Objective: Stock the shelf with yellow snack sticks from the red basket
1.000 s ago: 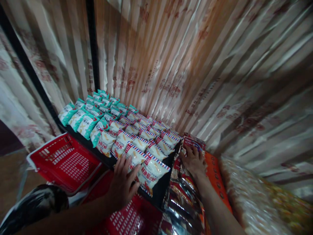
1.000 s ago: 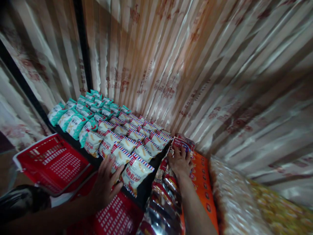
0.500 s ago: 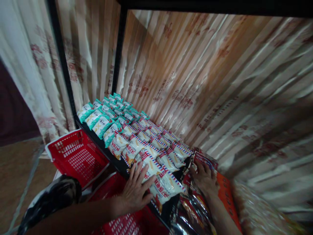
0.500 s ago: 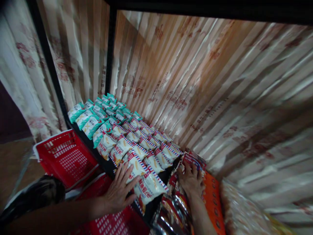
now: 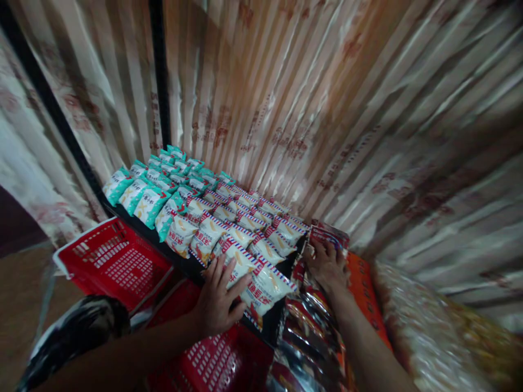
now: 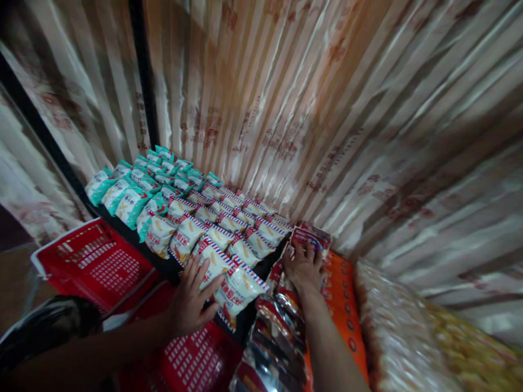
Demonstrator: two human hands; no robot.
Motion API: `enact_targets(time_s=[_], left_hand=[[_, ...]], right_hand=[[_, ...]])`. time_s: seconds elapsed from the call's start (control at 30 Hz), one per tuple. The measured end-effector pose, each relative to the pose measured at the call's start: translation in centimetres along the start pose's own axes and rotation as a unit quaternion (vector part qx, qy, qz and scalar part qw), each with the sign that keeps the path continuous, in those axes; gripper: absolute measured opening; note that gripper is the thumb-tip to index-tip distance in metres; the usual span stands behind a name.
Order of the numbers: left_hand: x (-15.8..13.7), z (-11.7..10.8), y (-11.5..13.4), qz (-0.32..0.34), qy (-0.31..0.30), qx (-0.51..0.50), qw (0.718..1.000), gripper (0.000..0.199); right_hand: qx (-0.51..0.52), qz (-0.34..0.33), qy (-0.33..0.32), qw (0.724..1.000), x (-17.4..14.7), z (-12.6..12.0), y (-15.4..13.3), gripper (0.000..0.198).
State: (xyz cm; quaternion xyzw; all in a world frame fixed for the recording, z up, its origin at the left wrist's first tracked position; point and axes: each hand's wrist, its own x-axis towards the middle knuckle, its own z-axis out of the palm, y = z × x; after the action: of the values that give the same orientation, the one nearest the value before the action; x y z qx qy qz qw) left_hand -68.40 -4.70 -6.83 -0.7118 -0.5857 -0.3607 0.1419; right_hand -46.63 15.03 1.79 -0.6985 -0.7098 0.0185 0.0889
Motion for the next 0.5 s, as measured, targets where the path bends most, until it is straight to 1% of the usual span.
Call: enact_targets(time_s=[0.2, 0.37, 0.5], left_hand=[[0.25, 0.20, 0.03, 0.008, -0.001, -0.002, 1.000, 0.053], [0.44, 0.34, -0.01, 0.012, 0.031, 0.001, 0.999, 0.046], [0.36, 0.91, -0.30, 0.021, 0.031, 0.015, 0.999, 0.044]], right_hand=[[-0.011, 0.009, -0.008, 1.000, 0.02, 0.19, 0.08, 0.053], [-0.006, 0.011, -0.015, 1.000, -0.09, 0.03, 0.04, 0.053], [-0.008, 0.020, -0.021, 1.000, -0.25, -0.09, -0.04, 0.053]])
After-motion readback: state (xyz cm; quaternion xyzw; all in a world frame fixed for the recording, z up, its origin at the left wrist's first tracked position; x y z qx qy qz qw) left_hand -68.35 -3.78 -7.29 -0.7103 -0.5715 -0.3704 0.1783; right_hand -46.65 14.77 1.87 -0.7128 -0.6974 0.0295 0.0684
